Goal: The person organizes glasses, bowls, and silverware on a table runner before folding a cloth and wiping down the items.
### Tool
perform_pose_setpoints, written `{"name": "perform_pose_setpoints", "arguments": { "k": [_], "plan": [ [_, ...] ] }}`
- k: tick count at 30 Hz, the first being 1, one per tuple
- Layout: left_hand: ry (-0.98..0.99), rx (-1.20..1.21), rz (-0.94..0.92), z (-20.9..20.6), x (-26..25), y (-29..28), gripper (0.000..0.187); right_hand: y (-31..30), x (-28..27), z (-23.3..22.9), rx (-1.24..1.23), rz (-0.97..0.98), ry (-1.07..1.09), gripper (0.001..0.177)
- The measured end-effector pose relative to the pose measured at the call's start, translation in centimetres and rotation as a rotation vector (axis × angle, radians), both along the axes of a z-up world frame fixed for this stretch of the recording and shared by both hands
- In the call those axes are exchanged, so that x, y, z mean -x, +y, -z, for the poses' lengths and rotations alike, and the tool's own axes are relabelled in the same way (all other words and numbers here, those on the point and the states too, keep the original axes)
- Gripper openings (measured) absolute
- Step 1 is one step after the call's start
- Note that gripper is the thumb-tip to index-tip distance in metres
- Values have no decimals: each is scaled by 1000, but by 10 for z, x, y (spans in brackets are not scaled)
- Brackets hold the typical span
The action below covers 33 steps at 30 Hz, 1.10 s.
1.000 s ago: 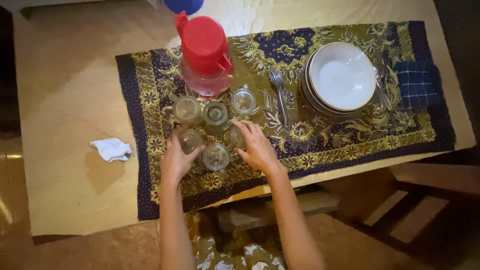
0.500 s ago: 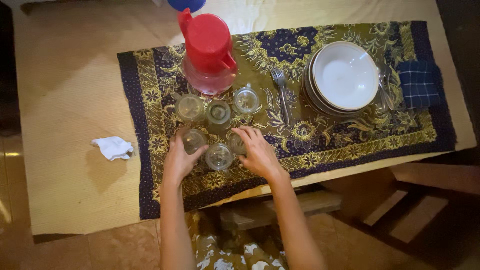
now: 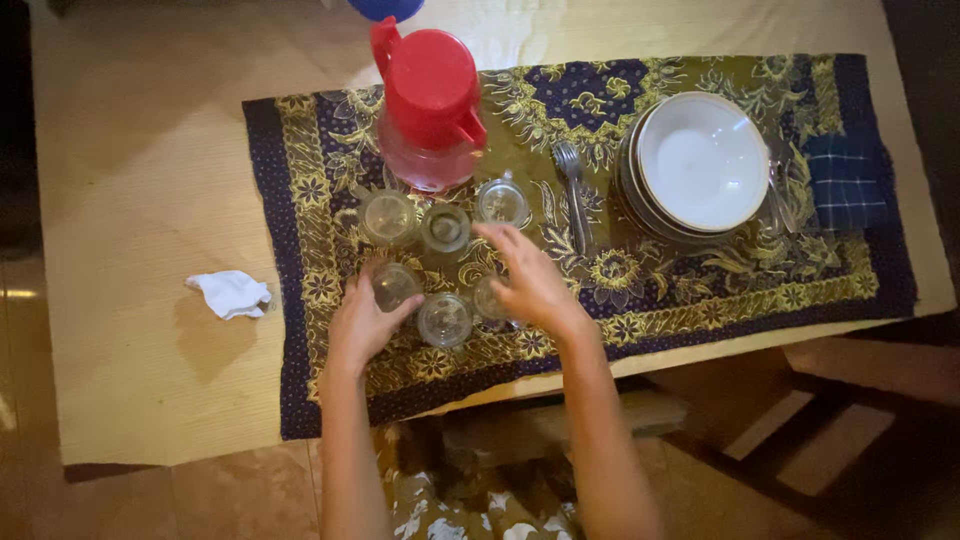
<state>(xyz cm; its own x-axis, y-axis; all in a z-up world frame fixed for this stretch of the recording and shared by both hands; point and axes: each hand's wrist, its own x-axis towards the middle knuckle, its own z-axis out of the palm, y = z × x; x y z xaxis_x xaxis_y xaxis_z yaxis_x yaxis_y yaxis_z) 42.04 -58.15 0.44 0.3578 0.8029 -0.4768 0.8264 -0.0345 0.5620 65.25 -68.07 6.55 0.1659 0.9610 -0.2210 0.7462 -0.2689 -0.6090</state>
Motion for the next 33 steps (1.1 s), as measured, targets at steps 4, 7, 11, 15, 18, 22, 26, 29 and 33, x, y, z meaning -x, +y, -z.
{"name": "perform_pose_setpoints", "arguments": {
  "k": [4,7,11,15,18,22,26,29,33],
  "plan": [
    [77,41,-5,-6,-2,0,98,31,8,6,-20,43,-79,78],
    [71,5,18,-7,-3,2,101,49,16,21,-182,-60,-200,82],
    [57,15,-1,-9,-3,2,100,57,22,29,-199,-60,-198,91],
    [95,5,25,-7,-3,4,98,54,25,23,-67,11,-144,84],
    [95,-16,22,1,-3,4,90,50,25,20,-108,-1,-83,79],
    [5,-5,-49,8,-5,2,68,43,26,18,-52,-21,29,75],
    [24,-12,-68,9,-10,1,64,36,25,17,-85,-46,59,74],
    [-32,-70,-65,8,-11,0,63,35,25,17,-28,-68,33,75],
    [5,-30,-87,10,-12,-2,57,33,27,12,-12,-82,-6,76]
  ]
}}
